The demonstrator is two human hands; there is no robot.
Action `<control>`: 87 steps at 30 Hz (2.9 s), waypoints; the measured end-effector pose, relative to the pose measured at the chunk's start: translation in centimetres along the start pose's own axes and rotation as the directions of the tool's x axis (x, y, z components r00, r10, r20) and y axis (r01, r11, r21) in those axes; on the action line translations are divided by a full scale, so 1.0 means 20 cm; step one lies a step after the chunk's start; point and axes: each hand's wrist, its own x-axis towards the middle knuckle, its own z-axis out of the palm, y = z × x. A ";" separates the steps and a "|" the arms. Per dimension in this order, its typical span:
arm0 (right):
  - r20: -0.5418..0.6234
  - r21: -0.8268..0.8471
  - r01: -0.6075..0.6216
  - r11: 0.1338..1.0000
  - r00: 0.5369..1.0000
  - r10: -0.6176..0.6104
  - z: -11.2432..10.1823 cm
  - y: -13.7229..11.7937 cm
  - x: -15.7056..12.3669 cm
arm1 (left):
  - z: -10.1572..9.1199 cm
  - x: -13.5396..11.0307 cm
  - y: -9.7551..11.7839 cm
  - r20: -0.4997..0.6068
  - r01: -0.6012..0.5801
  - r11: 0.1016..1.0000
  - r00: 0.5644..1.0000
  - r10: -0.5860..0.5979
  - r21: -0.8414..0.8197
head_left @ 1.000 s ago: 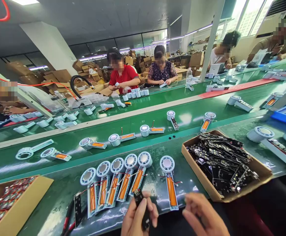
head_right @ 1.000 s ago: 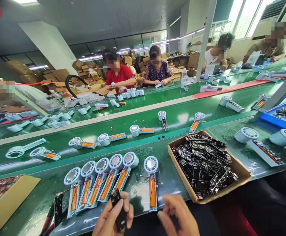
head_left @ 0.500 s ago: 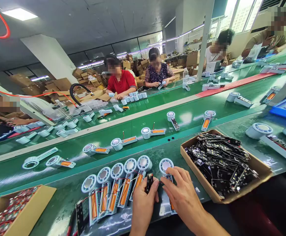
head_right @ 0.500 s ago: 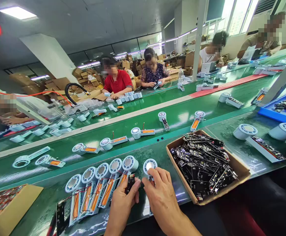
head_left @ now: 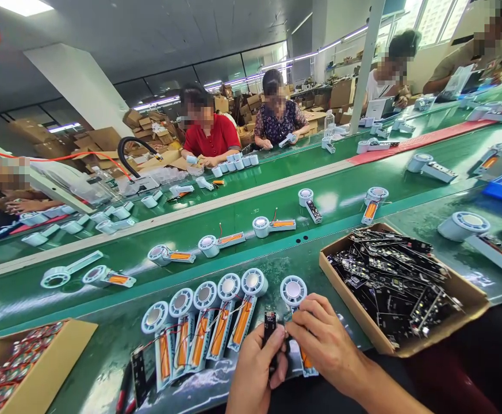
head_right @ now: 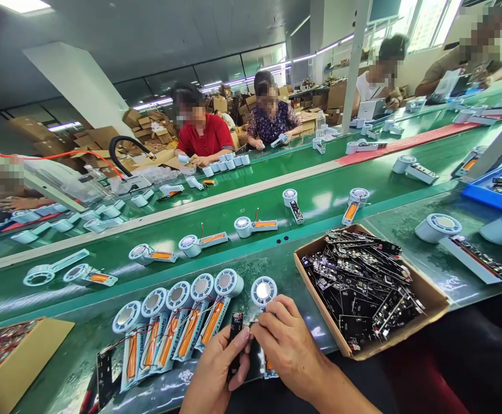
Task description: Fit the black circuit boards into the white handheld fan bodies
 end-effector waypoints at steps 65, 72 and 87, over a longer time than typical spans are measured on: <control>0.057 0.512 -0.410 0.755 0.893 0.447 0.01 0.01 -0.03 | -0.02 -0.04 -0.04 0.002 -0.210 0.912 0.975 0.224 0.353; 0.067 0.289 -0.364 0.885 0.930 0.361 0.02 0.01 0.00 | 0.01 -0.05 0.02 -0.008 -0.219 0.917 0.972 0.235 0.332; 0.151 0.136 -0.309 0.941 0.945 0.289 0.01 0.00 0.01 | 0.02 -0.01 0.07 0.023 -0.355 0.783 0.916 0.401 0.510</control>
